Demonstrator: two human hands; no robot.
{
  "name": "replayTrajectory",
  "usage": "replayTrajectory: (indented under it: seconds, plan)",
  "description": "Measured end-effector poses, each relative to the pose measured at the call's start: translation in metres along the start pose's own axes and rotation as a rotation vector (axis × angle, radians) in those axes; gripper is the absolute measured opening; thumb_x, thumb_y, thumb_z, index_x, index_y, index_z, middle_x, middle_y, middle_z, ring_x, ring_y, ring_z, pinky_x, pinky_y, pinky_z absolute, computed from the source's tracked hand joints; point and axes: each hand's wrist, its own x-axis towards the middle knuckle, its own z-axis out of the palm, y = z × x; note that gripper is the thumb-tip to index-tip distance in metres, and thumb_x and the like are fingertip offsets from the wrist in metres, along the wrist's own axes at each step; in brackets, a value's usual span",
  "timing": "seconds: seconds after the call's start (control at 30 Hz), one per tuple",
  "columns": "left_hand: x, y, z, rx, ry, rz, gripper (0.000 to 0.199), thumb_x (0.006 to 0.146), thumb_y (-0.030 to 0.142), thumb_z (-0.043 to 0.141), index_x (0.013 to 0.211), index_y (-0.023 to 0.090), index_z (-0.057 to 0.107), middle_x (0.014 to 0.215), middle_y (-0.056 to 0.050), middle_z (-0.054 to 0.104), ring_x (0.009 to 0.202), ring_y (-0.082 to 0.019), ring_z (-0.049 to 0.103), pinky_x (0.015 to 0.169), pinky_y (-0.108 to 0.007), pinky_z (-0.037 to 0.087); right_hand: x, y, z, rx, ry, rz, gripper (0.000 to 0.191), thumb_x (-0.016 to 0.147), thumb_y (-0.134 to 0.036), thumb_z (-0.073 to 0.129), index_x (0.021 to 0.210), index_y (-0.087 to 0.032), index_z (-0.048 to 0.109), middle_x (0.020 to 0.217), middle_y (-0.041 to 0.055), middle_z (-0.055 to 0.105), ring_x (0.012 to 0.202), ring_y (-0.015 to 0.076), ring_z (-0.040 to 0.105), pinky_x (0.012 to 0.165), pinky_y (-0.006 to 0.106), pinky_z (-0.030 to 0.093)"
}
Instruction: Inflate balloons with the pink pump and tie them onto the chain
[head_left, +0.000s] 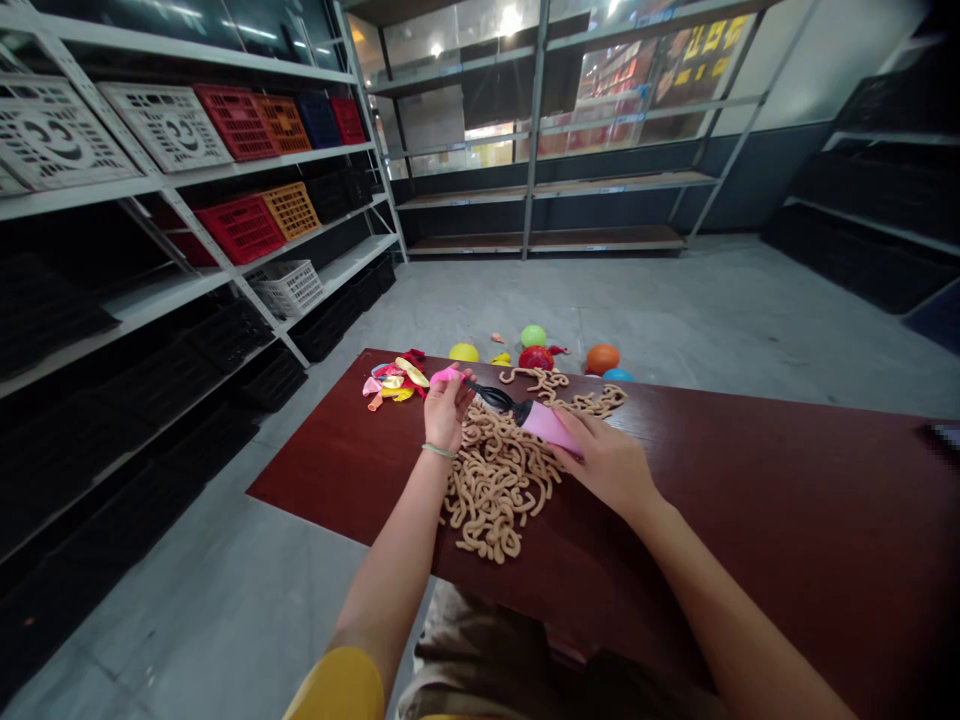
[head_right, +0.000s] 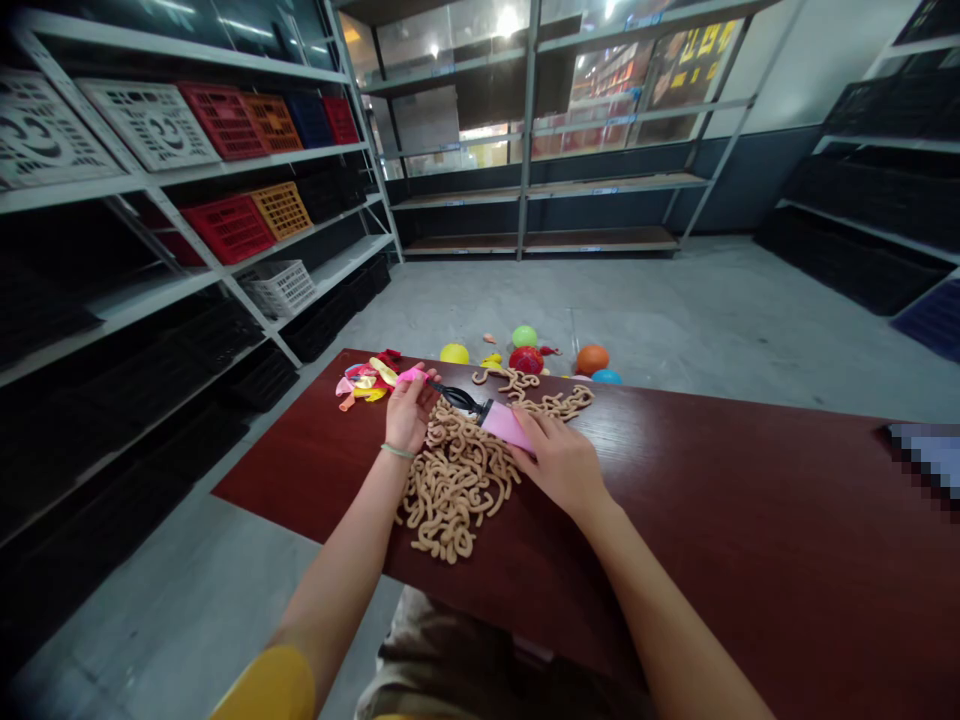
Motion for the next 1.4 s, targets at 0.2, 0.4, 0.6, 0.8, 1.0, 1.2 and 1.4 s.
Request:
replayTrajectory:
  seconds: [0.2,0.4,0.6,0.8,1.0,1.2,1.4]
  plan:
    - [-0.001,-0.002,0.001,0.024,-0.011,0.015,0.038,0.076,0.029,0.076,0.111,0.019,0.065,0.102,-0.006,0.072,0.084,-0.014,0.069,0.075,-0.025,0.052,-0.001,0.0,0.001,0.007,0.003,0.017,0.052,0.094,-0.043,0.051,0.14,-0.019,0.048,0.132,0.0092,0.061,0.112,0.0243,0.062,0.09,0.035,0.052]
    - [-0.004,-0.004,0.005,0.071,-0.018,0.023,0.043,0.075,0.029,0.076,0.115,0.018,0.063,0.102,-0.007,0.072,0.086,-0.015,0.069,0.074,-0.025,0.052,0.0,-0.001,0.0,0.023,0.0,0.029,0.052,0.094,-0.043,0.051,0.14,-0.02,0.047,0.133,0.009,0.06,0.113,0.0247,0.061,0.091,0.037,0.052]
    - [-0.008,-0.006,0.007,0.127,-0.035,0.021,0.045,0.077,0.03,0.074,0.119,0.019,0.062,0.103,-0.007,0.072,0.088,-0.015,0.068,0.076,-0.024,0.052,0.0,-0.003,-0.001,0.047,-0.013,0.039,0.051,0.094,-0.041,0.051,0.141,-0.021,0.046,0.135,0.0089,0.059,0.115,0.0249,0.06,0.091,0.038,0.052]
    - [-0.01,-0.005,0.009,0.164,-0.048,0.005,0.046,0.077,0.032,0.074,0.119,0.019,0.061,0.099,-0.006,0.073,0.089,-0.016,0.069,0.079,-0.026,0.052,0.0,-0.003,0.0,0.051,-0.009,0.042,0.052,0.094,-0.042,0.052,0.141,-0.021,0.046,0.135,0.0084,0.059,0.116,0.0244,0.06,0.093,0.037,0.051]
    - [-0.015,-0.007,0.015,0.21,-0.062,-0.053,0.048,0.073,0.033,0.077,0.117,0.018,0.064,0.103,-0.007,0.073,0.093,-0.019,0.068,0.086,-0.031,0.051,-0.001,-0.004,0.004,0.04,-0.001,0.065,0.052,0.094,-0.042,0.052,0.14,-0.021,0.047,0.132,0.0086,0.061,0.113,0.0242,0.061,0.089,0.036,0.053]
    - [-0.023,-0.006,0.019,0.106,-0.182,-0.147,0.042,0.075,0.033,0.076,0.112,0.015,0.066,0.111,-0.01,0.071,0.107,-0.022,0.065,0.099,-0.036,0.046,-0.001,-0.006,0.005,0.049,0.019,0.091,0.051,0.094,-0.043,0.051,0.14,-0.021,0.047,0.132,0.0086,0.061,0.112,0.0238,0.062,0.09,0.036,0.052]
    - [-0.025,-0.014,0.024,-0.014,-0.139,-0.027,0.042,0.084,0.055,0.061,0.102,0.017,0.066,0.097,-0.011,0.072,0.1,-0.024,0.068,0.089,-0.037,0.052,0.0,-0.015,0.007,0.081,-0.014,0.063,0.053,0.094,-0.042,0.05,0.143,-0.023,0.044,0.133,0.0102,0.06,0.114,0.025,0.061,0.092,0.037,0.052]
